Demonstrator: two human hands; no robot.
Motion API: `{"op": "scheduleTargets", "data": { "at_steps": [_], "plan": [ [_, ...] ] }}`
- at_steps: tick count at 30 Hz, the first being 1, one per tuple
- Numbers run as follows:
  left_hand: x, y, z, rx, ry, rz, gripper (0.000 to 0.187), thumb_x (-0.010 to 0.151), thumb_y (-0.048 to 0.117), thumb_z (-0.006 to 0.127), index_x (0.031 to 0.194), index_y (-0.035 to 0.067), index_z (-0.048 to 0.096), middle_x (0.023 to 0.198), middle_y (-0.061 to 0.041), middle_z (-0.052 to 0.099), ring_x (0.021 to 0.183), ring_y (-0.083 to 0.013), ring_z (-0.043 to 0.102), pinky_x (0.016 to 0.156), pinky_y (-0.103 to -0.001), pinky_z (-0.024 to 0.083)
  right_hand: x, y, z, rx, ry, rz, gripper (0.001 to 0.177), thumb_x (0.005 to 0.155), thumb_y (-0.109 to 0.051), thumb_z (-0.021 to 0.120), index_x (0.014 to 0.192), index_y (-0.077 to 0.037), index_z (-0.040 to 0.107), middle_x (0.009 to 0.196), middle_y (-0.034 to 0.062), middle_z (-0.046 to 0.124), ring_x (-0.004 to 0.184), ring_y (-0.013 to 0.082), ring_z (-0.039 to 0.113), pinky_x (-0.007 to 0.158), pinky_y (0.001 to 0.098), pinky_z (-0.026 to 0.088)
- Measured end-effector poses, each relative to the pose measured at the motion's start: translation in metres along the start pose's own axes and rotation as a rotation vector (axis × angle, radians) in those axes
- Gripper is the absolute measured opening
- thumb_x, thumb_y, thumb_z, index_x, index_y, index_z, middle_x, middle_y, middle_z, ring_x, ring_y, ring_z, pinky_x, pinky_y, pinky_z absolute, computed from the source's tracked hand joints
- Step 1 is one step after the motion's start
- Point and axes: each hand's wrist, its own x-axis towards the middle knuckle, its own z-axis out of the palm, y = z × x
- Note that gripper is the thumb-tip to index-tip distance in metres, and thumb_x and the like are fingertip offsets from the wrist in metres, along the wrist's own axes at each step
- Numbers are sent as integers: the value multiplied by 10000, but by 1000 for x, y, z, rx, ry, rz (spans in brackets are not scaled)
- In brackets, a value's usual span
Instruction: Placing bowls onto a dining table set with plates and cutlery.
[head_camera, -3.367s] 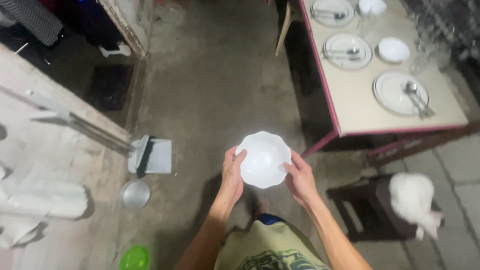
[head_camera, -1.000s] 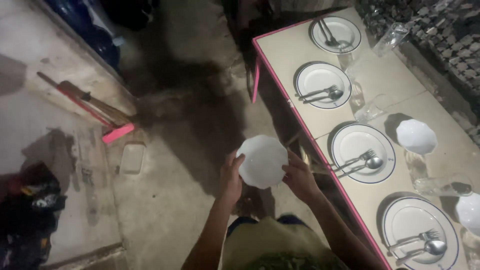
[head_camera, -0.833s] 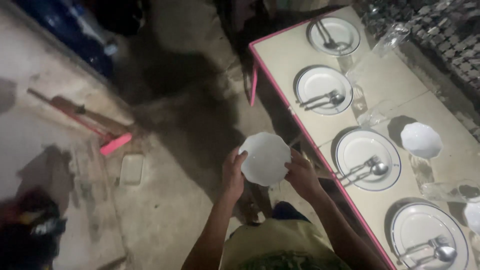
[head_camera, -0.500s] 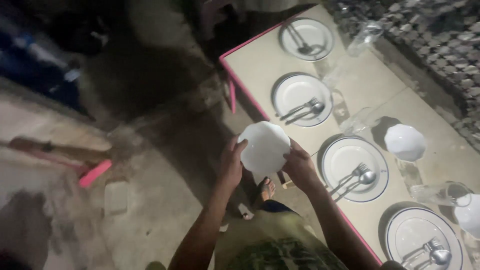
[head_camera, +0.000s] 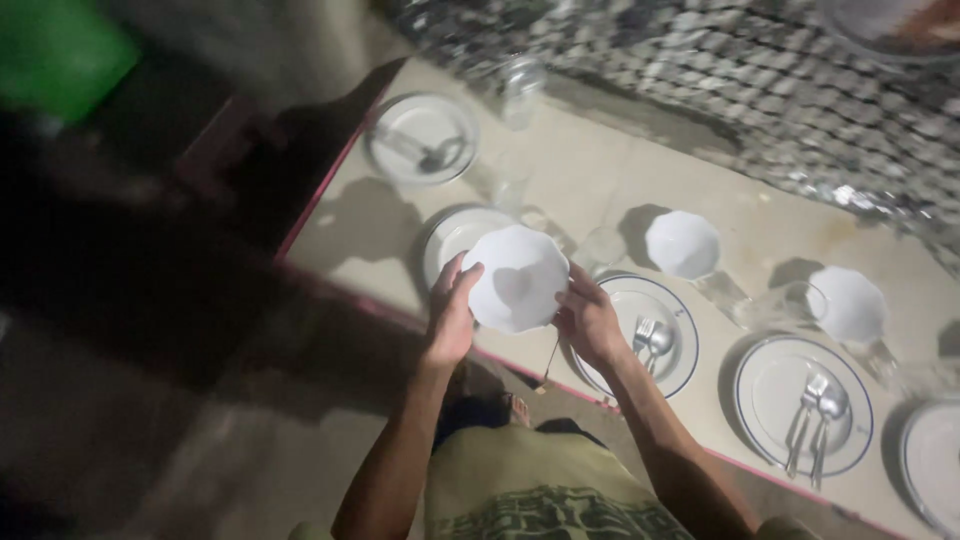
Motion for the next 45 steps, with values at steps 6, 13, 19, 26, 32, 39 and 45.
{"op": "scheduleTargets", "data": {
  "at_steps": [6, 13, 19, 26, 32, 39, 45],
  "plan": [
    [86, 31, 34, -102, -322, -109, 661, 903, 285, 682, 1449, -47, 510, 1368, -172, 612, 1268, -259, 552, 1041, -351, 433, 48, -17, -8, 107, 254, -95, 593, 927, 24, 488, 1507, -49, 394, 1312, 163, 587, 1133, 274, 598, 919, 415, 536],
    [194, 40, 61, 177, -378, -111, 615, 888, 343, 715, 1390, 7, 602, 1306, -138, 627, 1122, -181, 592, 889, -314, 476, 116, -39, -2, 245, 447, -175, 568, 907, 36, 518, 1457, -53, 406, 1289, 197, 582, 1128, 303, 642, 903, 448, 585],
    [260, 45, 77, 327, -429, -256, 647, 883, 402, 709, 1415, 40, 640, 1284, -128, 644, 917, -222, 429, 747, -377, 339, 165, -49, -8, 270, 508, -290, 604, 923, 49, 511, 1511, -42, 408, 1327, 193, 576, 1168, 300, 622, 954, 452, 564],
    [312, 19, 83, 338, -541, -310, 743, 865, 449, 700, 1462, 51, 507, 1439, -121, 593, 1272, -217, 564, 1009, -359, 443, 203, -28, -29, 363, 561, -320, 613, 927, 55, 492, 1525, -49, 402, 1340, 186, 549, 1149, 287, 603, 929, 434, 559],
    [342, -11, 85, 445, -531, -421, 744, 840, 454, 708, 1445, 62, 524, 1437, -112, 585, 1265, -213, 557, 1008, -391, 449, 225, -6, -46, 410, 651, -297, 618, 940, 41, 488, 1533, -35, 332, 1378, 202, 510, 1186, 302, 599, 959, 451, 550],
    [367, -54, 76, 232, -556, -604, 705, 847, 395, 753, 1428, 43, 562, 1320, -110, 635, 1171, -219, 587, 991, -396, 463, 251, 24, -68, 396, 700, -222, 621, 930, 45, 486, 1519, 3, 293, 1381, 247, 490, 1225, 352, 576, 988, 500, 547],
    [372, -75, 69, 438, -559, -695, 786, 813, 456, 725, 1487, 108, 520, 1394, -95, 600, 1238, -265, 544, 1089, -517, 351, 253, 47, -79, 391, 762, -241, 629, 902, 64, 475, 1502, 9, 295, 1391, 268, 482, 1276, 373, 555, 1028, 526, 540]
  ]
}}
